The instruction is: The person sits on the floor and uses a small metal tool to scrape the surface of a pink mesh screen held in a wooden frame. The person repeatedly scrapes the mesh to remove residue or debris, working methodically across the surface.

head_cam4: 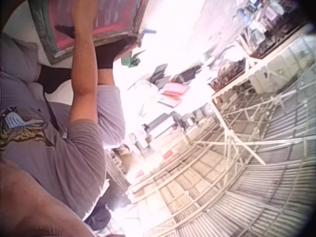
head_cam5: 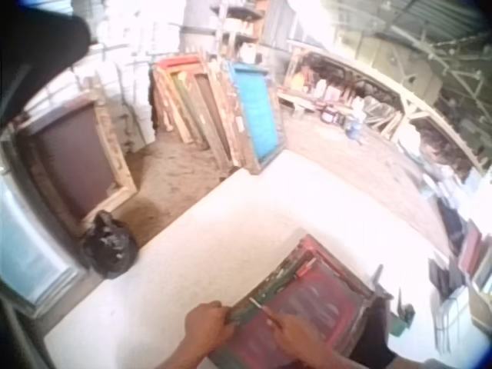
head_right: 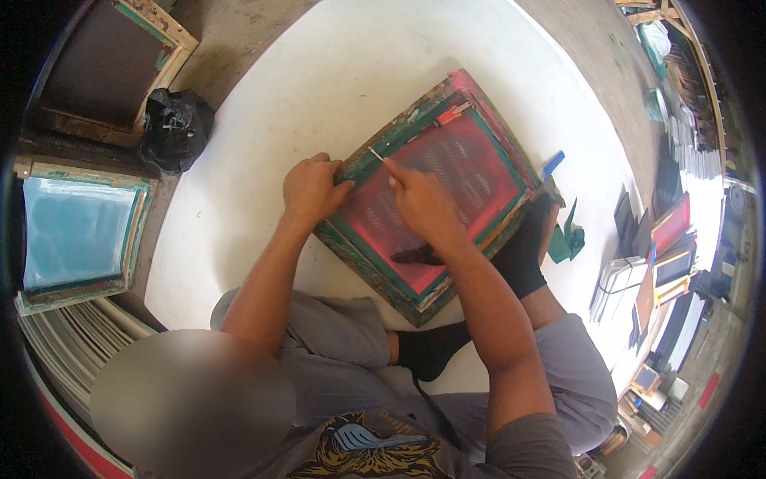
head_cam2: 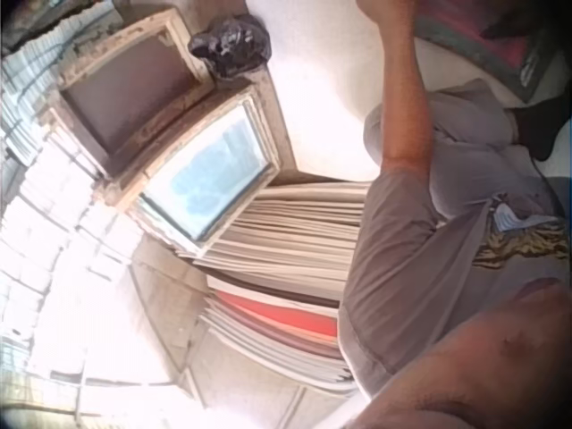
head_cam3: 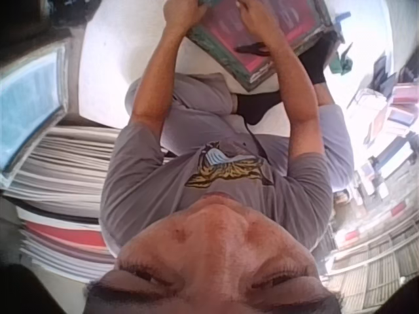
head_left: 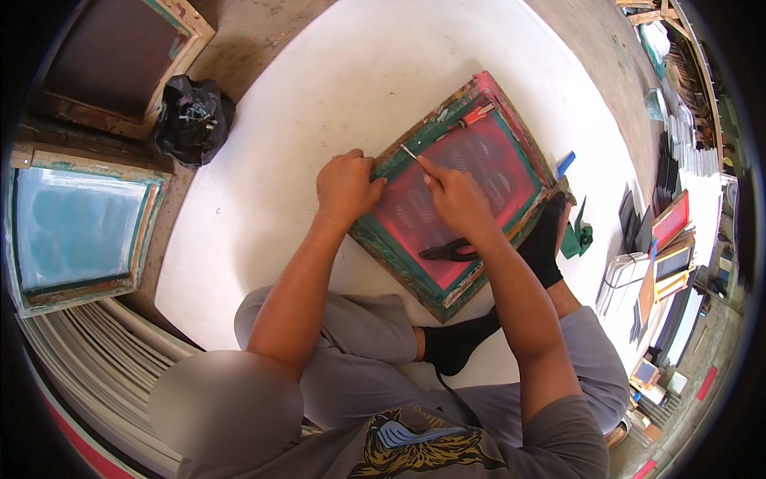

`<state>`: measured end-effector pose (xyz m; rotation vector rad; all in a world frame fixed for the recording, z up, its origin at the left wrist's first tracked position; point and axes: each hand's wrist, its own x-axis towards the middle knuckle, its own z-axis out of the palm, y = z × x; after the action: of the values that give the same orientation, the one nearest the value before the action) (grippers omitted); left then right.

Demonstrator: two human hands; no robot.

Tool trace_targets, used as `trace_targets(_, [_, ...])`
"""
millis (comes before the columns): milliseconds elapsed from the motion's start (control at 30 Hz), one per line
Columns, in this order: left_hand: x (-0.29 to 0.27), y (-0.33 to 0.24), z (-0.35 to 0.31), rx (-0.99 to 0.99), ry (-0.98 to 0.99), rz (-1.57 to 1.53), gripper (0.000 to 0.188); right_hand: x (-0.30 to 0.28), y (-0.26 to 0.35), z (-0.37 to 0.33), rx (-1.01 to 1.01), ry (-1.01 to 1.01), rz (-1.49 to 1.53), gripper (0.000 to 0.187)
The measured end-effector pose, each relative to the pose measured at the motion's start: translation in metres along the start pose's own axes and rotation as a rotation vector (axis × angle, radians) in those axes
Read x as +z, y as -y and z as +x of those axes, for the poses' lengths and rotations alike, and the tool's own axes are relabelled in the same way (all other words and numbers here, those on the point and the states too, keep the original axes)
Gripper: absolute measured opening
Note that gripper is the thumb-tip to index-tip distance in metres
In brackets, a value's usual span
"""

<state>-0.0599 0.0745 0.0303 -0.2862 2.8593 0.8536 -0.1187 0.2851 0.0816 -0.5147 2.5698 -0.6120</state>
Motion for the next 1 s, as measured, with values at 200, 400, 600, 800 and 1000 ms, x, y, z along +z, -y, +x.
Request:
trace_targets(200, [-0.001, 0.0, 0.0, -0.003, 0.002, -0.011, 0.026, -0.014, 0.024, 0.0, 0.062, 0.041, -0.152, 0.041])
trace_targets(400, [0.004, 0.001, 0.003, -0.003, -0.007, -0.02, 0.027, 0.034, -0.04, 0.0, -0.055, -0.109, 0.191, 0.043])
trace_targets(600, [0.004, 0.003, 0.001, -0.003, -0.015, -0.031, 0.031, 0.054, -0.049, 0.021, -0.153, -0.155, 0.362, 0.043])
trace_targets(800, [0.002, 0.004, 0.001, -0.01, 0.009, -0.025, 0.031, 0.027, 0.007, 0.01, -0.001, -0.102, -0.288, 0.039])
trace_targets(1000, [0.003, 0.003, 0.003, -0.021, 0.025, -0.023, 0.031, 0.031, 0.017, 0.003, 0.041, -0.174, -0.323, 0.041])
